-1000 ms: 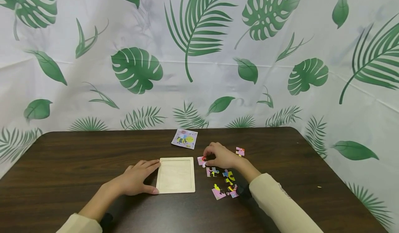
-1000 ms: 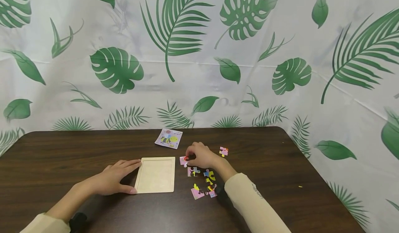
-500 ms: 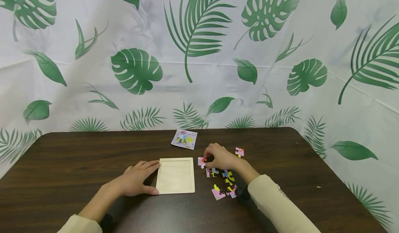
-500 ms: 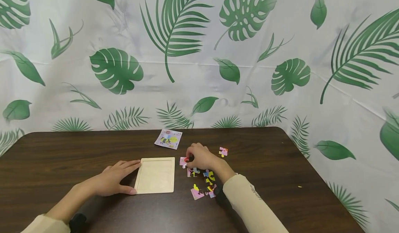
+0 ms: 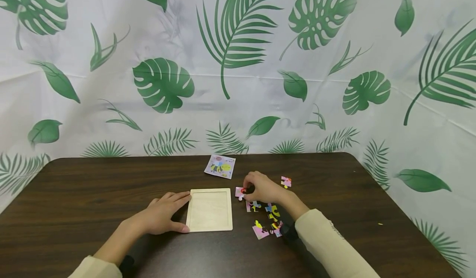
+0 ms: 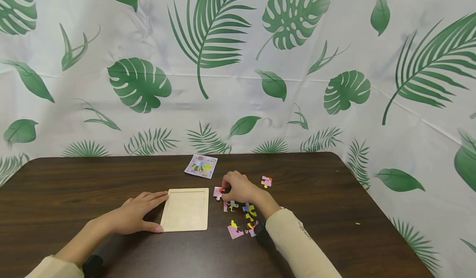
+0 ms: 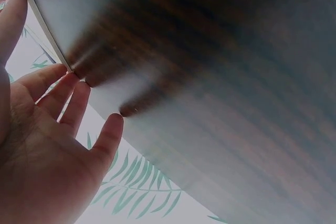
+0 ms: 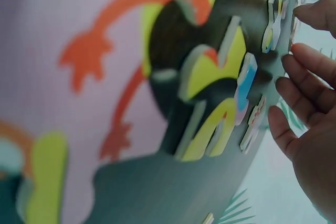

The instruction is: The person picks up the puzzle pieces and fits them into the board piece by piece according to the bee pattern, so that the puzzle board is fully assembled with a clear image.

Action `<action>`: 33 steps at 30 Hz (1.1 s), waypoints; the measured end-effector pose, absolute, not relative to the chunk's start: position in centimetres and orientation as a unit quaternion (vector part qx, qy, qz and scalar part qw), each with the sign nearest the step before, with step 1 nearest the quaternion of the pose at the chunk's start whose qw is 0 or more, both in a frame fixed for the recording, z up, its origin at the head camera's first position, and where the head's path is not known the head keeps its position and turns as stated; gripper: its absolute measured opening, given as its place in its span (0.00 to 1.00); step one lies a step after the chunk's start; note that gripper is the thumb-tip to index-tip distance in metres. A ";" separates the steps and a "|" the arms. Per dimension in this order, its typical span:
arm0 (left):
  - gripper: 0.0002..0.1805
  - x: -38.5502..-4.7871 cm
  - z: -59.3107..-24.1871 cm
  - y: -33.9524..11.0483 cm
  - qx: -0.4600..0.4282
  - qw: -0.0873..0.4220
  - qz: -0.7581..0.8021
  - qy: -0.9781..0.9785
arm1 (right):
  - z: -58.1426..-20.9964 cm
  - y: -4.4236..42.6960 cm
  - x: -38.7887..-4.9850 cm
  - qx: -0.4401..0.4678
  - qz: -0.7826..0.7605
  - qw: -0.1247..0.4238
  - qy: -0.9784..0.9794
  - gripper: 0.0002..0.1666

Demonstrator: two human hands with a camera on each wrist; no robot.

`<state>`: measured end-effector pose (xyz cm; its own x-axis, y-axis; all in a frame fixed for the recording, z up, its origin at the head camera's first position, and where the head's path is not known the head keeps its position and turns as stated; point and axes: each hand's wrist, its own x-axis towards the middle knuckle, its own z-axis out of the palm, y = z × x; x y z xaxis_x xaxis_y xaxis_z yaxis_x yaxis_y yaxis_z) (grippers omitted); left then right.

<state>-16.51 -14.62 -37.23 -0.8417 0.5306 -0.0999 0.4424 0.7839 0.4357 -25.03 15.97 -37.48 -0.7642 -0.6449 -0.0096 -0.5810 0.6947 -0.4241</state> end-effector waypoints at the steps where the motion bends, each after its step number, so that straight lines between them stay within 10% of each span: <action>1: 0.47 -16.5 -37.3 -14.6 0.260 0.109 0.202 0.938 | -37.5 15.9 -25.0 -0.337 -0.204 0.075 0.916 0.10; 33: 0.46 -16.3 -37.2 -14.4 0.261 0.106 0.196 0.939 | -37.7 6.7 -23.9 -0.389 -0.207 0.045 0.896 0.12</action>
